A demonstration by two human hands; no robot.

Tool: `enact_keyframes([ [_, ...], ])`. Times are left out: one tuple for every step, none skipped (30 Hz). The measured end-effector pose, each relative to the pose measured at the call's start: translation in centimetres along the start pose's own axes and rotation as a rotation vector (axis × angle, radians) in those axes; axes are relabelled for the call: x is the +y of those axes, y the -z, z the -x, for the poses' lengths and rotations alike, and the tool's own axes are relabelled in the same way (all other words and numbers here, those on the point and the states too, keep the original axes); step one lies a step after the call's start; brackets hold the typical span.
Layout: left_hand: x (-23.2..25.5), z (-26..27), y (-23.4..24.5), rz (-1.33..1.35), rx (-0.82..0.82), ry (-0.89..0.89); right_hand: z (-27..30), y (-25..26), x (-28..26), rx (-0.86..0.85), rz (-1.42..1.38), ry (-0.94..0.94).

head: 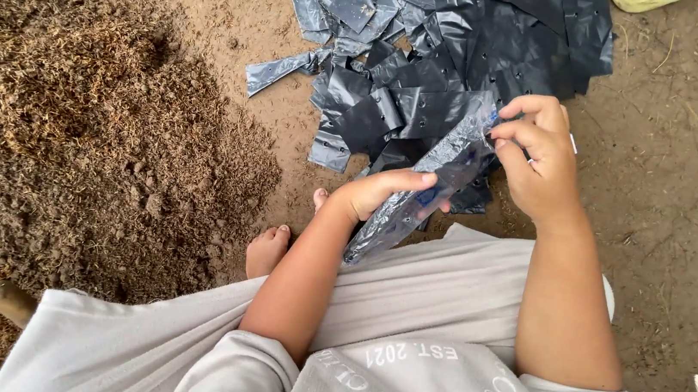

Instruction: Picking up and opening individual black plastic polybags from a pile in preparation for planting.

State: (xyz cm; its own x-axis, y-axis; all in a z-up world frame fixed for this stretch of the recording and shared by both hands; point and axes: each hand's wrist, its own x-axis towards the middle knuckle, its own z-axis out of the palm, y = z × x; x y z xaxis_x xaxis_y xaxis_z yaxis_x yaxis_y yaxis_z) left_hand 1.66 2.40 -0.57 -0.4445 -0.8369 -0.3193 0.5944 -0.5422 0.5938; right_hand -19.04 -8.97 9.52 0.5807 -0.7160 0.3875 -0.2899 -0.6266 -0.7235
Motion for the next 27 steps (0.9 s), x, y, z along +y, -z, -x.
enact_keyframes([
  [1.0, 0.6, -1.1, -0.001, 0.005, 0.007, 0.1, 0.0, 0.6, 0.002, -0.006, -0.006],
  [1.9, 1.1, -2.2, 0.056, -0.015, 0.045, 0.2, 0.0, 1.2, -0.029, -0.004, -0.002],
  [2.8, 1.7, -3.3, 0.113, -0.034, 0.083, 0.4, 0.1, 1.8, -0.060, -0.002, 0.001],
  [3.3, 1.8, -3.6, 0.111, -0.034, 0.088, 0.4, 0.4, 1.5, -0.056, -0.003, -0.003],
  [3.8, 2.0, -3.9, 0.122, -0.054, 0.091, 0.5, 0.6, 1.2, -0.079, -0.005, -0.004],
  [4.3, 2.2, -4.2, 0.133, -0.073, 0.092, 0.4, 0.9, 0.8, -0.103, -0.008, -0.004],
  [3.3, 1.7, -3.0, 0.131, -0.073, 0.096, 0.5, 1.0, 1.0, -0.099, -0.009, -0.006],
  [2.3, 1.2, -1.7, 0.135, -0.140, 0.096, 0.7, 1.0, 1.1, -0.137, -0.043, -0.068],
  [1.3, 0.8, -0.4, 0.139, -0.207, 0.097, 0.9, 1.1, 1.2, -0.176, -0.078, -0.130],
  [1.6, 1.0, -0.6, 0.140, -0.205, 0.100, 0.9, 1.3, 0.1, -0.175, -0.081, -0.134],
  [1.9, 1.1, -0.7, 0.094, -0.207, 0.034, 0.8, 1.6, -1.0, -0.160, -0.069, -0.148],
  [2.2, 1.3, -0.9, 0.048, -0.210, -0.034, 0.7, 1.9, -2.1, -0.146, -0.056, -0.161],
  [2.1, 1.3, -0.6, 0.048, -0.209, -0.031, 0.6, 1.8, -2.4, -0.146, -0.058, -0.163],
  [2.1, 1.2, -0.4, 0.023, -0.206, -0.060, 0.5, 1.7, -2.7, -0.158, -0.040, -0.169],
  [2.0, 1.2, -0.2, -0.003, -0.204, -0.089, 0.4, 1.6, -3.1, -0.170, -0.022, -0.175],
  [1.2, 0.8, 1.0, -0.003, -0.204, -0.087, 0.3, 1.6, -2.9, -0.170, -0.022, -0.177],
  [0.4, 0.5, 2.1, -0.057, -0.198, -0.097, 0.2, 1.5, -2.7, -0.177, 0.015, -0.154],
  [-0.4, 0.1, 3.2, -0.112, -0.192, -0.109, 0.1, 1.5, -2.6, -0.184, 0.052, -0.129],
  [0.1, 0.2, 3.1, -0.112, -0.192, -0.108, 0.1, 1.4, -2.4, -0.185, 0.052, -0.130],
  [0.4, 0.3, 2.9, -0.102, -0.130, -0.123, 0.1, 1.3, -2.2, -0.208, 0.057, -0.112],
  [0.8, 0.4, 2.8, -0.092, -0.068, -0.139, 0.1, 1.2, -2.1, -0.231, 0.062, -0.094],
  [0.7, 0.4, 3.0, -0.091, -0.068, -0.138, 0.0, 1.2, -2.5, -0.233, 0.061, -0.095],
  [0.7, 0.5, 3.2, -0.090, -0.057, -0.142, -0.1, 1.1, -3.0, -0.268, 0.001, -0.120],
  [0.7, 0.5, 3.3, -0.091, -0.047, -0.145, -0.3, 1.0, -3.5, -0.302, -0.059, -0.145],
  [0.2, 0.2, 4.5, -0.090, -0.048, -0.144, 0.0, 0.8, -2.6, -0.302, -0.059, -0.146],
  [-0.4, -0.2, 5.7, -0.083, -0.025, -0.145, 0.2, 0.7, -1.6, -0.309, -0.125, -0.186],
  [-1.0, -0.5, 6.8, -0.077, -0.001, -0.146, 0.5, 0.5, -0.7, -0.316, -0.191, -0.225],
])
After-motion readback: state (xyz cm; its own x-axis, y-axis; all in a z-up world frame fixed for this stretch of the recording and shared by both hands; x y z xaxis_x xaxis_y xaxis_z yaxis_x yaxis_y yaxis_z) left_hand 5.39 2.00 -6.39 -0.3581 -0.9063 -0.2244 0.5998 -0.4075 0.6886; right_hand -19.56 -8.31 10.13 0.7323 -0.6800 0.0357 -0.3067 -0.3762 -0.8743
